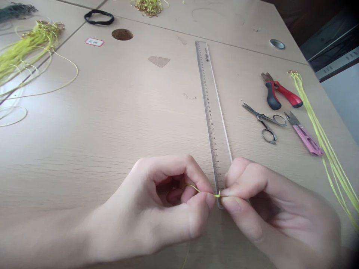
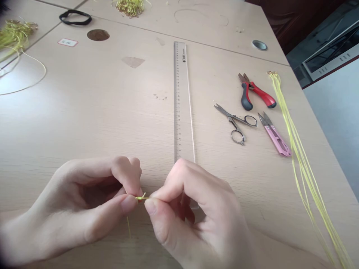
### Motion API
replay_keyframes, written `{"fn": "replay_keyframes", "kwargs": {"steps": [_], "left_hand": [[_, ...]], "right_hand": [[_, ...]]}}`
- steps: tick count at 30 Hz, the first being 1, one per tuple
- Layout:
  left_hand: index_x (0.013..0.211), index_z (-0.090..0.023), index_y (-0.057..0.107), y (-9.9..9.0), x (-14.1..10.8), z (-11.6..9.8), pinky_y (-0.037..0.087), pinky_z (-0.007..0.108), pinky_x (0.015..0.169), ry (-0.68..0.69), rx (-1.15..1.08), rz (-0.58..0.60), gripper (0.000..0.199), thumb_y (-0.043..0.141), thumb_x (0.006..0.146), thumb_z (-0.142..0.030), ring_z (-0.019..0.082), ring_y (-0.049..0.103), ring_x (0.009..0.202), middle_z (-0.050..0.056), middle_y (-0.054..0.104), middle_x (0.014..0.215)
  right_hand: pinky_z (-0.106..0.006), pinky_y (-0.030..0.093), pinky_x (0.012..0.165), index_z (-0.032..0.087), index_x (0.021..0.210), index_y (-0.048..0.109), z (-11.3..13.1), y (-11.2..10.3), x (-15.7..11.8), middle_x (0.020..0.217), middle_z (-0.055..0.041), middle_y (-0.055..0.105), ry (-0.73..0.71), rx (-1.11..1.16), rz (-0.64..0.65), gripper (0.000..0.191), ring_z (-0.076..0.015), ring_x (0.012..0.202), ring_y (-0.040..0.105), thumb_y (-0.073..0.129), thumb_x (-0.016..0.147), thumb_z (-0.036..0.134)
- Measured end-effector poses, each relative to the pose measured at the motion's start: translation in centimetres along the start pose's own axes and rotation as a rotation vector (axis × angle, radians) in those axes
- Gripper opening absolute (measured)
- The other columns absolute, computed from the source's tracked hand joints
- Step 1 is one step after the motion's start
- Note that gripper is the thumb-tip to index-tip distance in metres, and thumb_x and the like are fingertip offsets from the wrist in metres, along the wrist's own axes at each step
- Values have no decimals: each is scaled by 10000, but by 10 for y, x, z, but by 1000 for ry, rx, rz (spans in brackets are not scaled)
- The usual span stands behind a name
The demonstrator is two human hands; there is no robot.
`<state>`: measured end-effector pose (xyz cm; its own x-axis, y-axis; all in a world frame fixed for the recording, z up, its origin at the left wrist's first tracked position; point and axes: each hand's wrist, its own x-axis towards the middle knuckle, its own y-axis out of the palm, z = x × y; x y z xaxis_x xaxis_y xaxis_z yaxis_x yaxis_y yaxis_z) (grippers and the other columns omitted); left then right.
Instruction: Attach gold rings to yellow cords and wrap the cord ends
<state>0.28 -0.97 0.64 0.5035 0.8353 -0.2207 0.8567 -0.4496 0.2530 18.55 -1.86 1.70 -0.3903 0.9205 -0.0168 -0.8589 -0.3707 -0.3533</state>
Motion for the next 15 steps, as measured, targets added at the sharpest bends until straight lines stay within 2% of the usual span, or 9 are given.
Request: {"fn": "replay_keyframes", "kwargs": {"steps": [15], "left_hand": [[654, -158, 501, 1, -4, 1, 290, 118, 434, 9, -29, 14, 155, 566, 785, -107, 35, 308, 489, -69, 371, 554]], "right_hand": [[-209, 349, 413, 209, 682, 512, 3, 2, -1, 591, 32, 454, 22, 13, -5, 166, -85, 506, 468, 545, 845, 200]]}}
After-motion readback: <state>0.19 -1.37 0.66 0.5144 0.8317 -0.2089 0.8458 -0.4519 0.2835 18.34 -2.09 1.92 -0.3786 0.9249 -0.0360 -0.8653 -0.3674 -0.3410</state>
